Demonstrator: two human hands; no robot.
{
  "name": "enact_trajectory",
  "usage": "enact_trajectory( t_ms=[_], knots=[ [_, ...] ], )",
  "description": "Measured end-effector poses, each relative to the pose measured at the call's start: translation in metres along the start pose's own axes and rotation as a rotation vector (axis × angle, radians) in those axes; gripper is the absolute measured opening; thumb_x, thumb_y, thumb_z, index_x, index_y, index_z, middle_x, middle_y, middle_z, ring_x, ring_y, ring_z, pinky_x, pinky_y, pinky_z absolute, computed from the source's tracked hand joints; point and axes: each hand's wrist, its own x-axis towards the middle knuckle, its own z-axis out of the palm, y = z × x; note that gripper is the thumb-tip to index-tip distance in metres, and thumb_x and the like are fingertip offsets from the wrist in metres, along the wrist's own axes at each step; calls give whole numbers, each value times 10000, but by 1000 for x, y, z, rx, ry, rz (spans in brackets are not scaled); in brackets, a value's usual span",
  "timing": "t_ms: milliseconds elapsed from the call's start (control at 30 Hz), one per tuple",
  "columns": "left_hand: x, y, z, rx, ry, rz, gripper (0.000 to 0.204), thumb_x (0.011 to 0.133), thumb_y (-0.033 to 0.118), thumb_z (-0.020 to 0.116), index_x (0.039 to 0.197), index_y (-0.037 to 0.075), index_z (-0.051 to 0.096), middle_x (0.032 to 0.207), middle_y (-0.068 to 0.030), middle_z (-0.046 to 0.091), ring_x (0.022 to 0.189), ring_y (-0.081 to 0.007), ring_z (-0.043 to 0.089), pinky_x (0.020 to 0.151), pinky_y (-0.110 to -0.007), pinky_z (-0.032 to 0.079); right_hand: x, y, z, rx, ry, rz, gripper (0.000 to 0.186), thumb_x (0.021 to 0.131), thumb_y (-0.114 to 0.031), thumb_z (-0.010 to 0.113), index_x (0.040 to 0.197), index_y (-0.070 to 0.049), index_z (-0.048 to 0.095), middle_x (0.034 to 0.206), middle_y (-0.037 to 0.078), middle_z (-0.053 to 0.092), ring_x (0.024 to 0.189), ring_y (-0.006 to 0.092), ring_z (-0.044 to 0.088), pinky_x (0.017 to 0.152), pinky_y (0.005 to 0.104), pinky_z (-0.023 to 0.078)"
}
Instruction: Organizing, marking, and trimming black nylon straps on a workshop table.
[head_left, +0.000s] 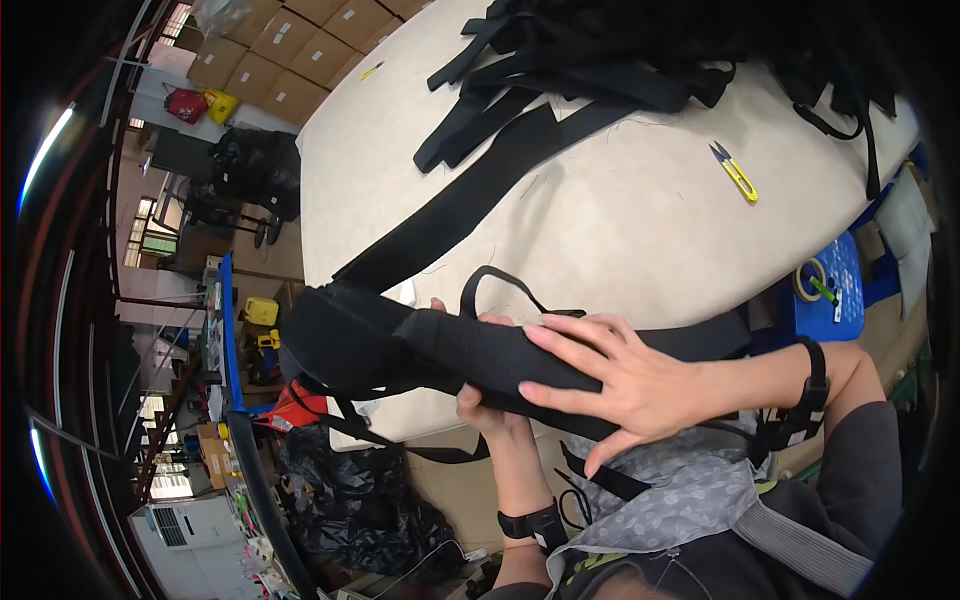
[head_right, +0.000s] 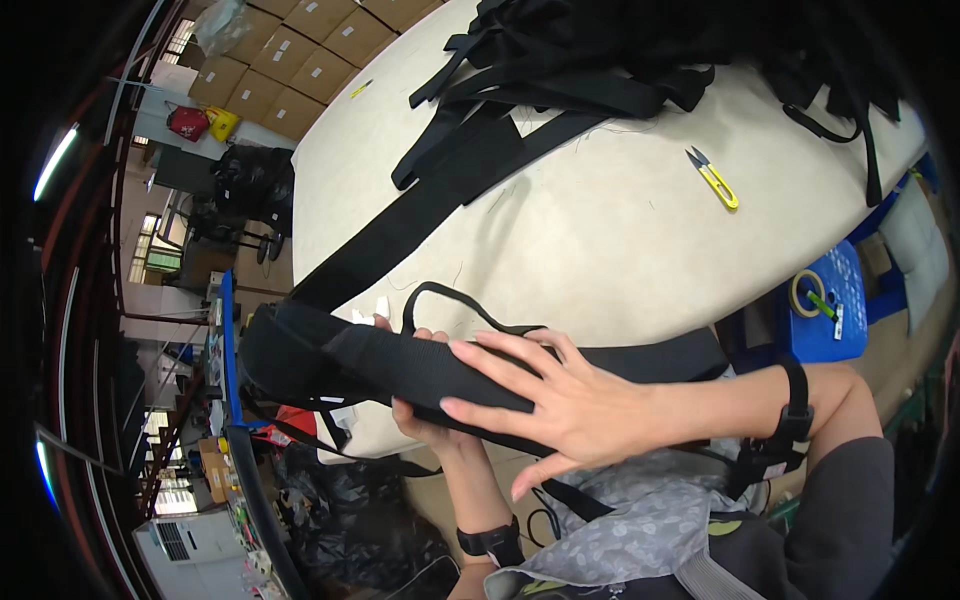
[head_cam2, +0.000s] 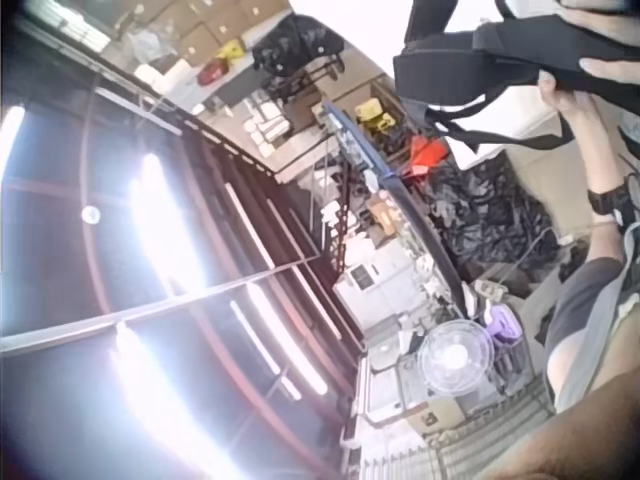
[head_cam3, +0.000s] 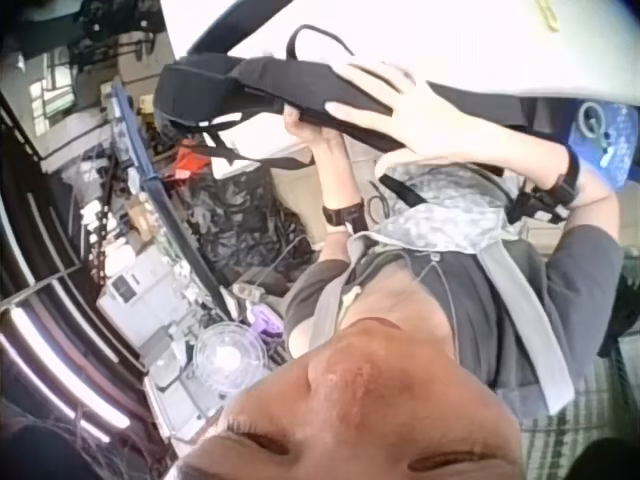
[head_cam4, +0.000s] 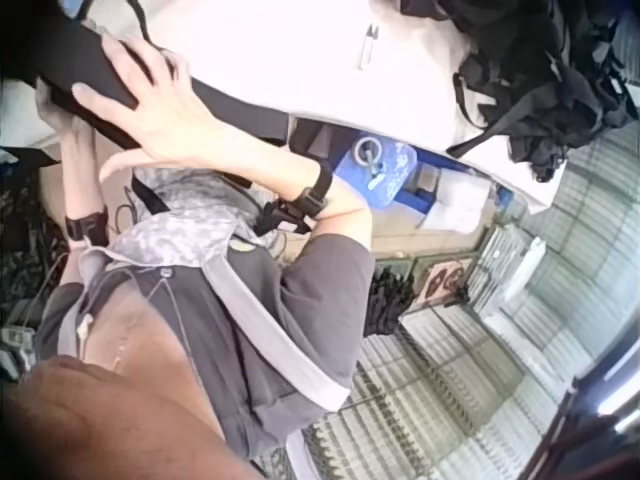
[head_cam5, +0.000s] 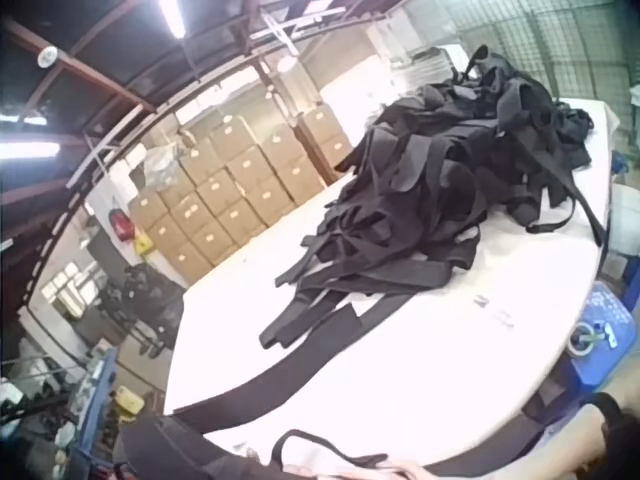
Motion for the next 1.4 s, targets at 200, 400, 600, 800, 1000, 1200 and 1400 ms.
enact_trajectory(
  t_ms=[200,400,600,800,1000,1200,1400],
  knots=[
    [3,3,-6,-60,-82,-37,982,629,247,795,1410,210,201,893,-17,472,879,-167,484,832,-345,415,-9,-3,16,157,189,61,613,769,-237,704,1305,-122,430,1349,277,317,1233,395,372,971,452,355],
    [-2,-4,-14,-150,-314,-68,1024,620,328,785,1418,230,152,910,-147,499,836,-246,505,788,-372,442,4,20,-3,408,-330,346,1018,607,-498,777,1292,59,270,1190,287,482,1124,375,487,923,364,404],
    [-4,-17,1,-341,-435,-176,790,777,356,662,1371,109,204,925,-227,517,890,-315,515,823,-426,425,13,26,-6,798,-473,417,916,629,-521,756,1252,45,392,1148,199,528,1069,294,527,919,304,407],
    [-2,-8,-12,266,-356,-243,1065,569,240,836,1390,129,167,1129,-193,473,1003,-294,506,855,-413,432,6,24,3,1104,-217,632,795,696,-505,711,1133,106,451,1001,151,574,920,218,576,812,285,454],
    [18,13,-7,830,-552,-218,963,516,358,829,1284,-1,373,1310,-158,365,1166,-258,430,953,-378,380,23,25,-28,1040,-530,671,782,710,-451,716,1208,68,411,1063,169,561,974,225,572,811,281,474],
    [18,12,-88,558,-164,-118,1126,613,790,526,1406,53,218,1428,-129,281,1292,-299,314,1062,-449,265,23,21,-44,1653,-429,630,569,763,-222,670,1192,48,412,1059,229,592,962,259,603,856,327,472],
    [73,47,2,100,-157,137,676,835,364,552,1386,85,278,1387,-134,347,1267,-278,356,1066,-405,262,11,6,-65,1722,-479,727,707,737,-253,688,1296,-1,335,1190,169,518,1077,230,521,923,319,412]
  ],
)
